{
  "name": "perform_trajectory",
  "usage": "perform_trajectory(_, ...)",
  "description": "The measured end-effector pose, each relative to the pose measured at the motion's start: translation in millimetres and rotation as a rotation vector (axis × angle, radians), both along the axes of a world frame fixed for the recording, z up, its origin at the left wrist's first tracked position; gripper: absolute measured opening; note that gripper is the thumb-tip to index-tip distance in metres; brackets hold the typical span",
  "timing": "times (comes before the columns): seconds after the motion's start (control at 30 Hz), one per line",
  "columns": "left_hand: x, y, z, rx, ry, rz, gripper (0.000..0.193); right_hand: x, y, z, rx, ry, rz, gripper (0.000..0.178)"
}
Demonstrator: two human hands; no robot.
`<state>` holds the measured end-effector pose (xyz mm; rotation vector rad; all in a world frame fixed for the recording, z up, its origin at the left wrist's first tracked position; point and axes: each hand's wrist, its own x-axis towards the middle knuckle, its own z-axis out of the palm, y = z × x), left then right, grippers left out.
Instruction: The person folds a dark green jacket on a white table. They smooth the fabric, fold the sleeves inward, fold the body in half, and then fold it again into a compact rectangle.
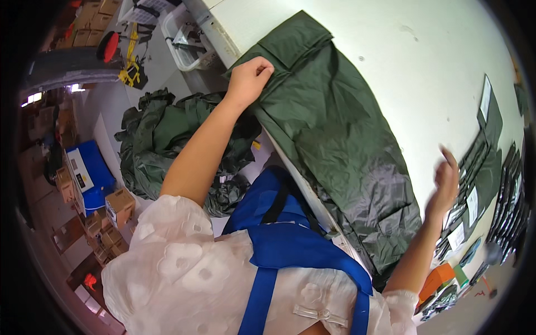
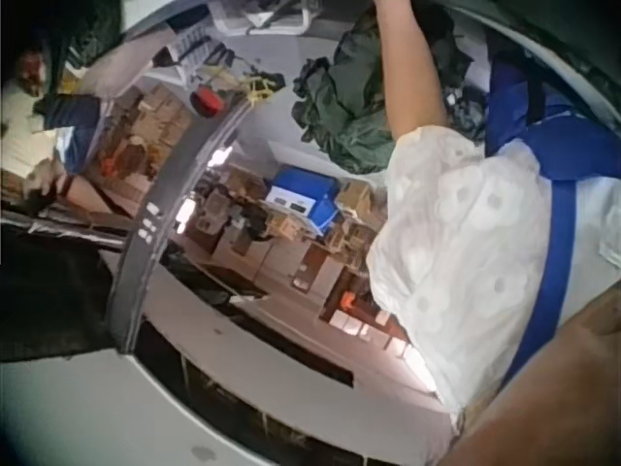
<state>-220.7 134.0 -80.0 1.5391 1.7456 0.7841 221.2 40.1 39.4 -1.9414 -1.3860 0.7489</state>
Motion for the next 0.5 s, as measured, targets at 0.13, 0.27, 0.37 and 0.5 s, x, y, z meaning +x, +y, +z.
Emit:
perform_trajectory(0.13,-5,-1,-3,0.033,0.044,-0.012,0.017,-154,90,-29,0.087,0.159,0.467,0.032)
perform_trajectory(0.27,9,-1,20,0.134,0.346,-0.175,0.043,-232,151,-51,0.066,-0.064,0.737,0.028)
perform_trajectory(0.37,5,4,13,0.111,0.297,-0.141,0.035,-254,162,-61,-0.006,0.039,0.616,0.024)
perform_trajectory(0.5,1,0,1,0.163,0.205,-0.083,0.012,-256,146,-66,-0.048,0.095,0.492,0.028)
